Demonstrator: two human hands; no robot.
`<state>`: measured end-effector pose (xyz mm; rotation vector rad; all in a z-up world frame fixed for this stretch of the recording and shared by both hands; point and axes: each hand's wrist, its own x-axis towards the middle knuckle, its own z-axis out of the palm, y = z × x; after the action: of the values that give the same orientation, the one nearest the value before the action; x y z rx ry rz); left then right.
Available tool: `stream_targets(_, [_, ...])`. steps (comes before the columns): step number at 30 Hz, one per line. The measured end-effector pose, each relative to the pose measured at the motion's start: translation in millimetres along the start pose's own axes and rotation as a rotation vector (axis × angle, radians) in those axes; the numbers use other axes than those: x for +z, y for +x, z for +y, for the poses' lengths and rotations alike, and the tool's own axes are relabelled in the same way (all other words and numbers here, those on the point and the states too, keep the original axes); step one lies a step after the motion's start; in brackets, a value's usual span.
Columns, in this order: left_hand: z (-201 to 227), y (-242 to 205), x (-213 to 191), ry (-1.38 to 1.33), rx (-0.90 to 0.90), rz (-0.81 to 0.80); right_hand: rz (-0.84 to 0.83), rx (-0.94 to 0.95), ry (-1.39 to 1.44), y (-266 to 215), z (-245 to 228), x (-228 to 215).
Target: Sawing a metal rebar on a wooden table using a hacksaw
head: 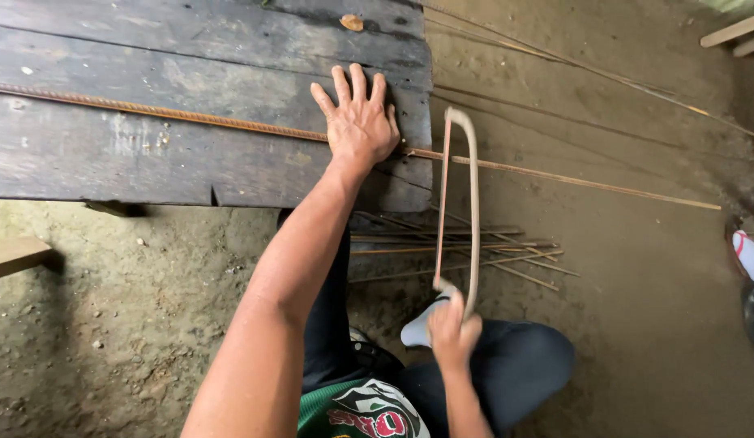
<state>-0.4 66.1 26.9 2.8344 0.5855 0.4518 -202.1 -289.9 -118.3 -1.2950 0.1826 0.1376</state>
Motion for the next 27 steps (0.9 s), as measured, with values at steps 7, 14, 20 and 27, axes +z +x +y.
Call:
stream_targets(7, [-1.1, -3.2, 0.9, 0.004, 0.013, 0.057, 0.199, -0.225, -0.255, 104.7, -95.4, 181.7])
stream_targets(14, [-1.4, -0.7, 1.5, -0.042, 0.010, 0.007, 0.110, -0.217, -0.221, -27.6, -51.9, 91.5])
stream_targets(20, [0.6, -2.1, 2.9, -0.010, 0.014, 0.071, -0.021, -0.214, -0.191, -66.7, -12.6, 3.4])
stream_targets(27, [-0.4, 0.0, -0.4, -0.010, -0.003, 0.006, 0.043, -0.318, -0.001, 119.9, -69.8, 161.2])
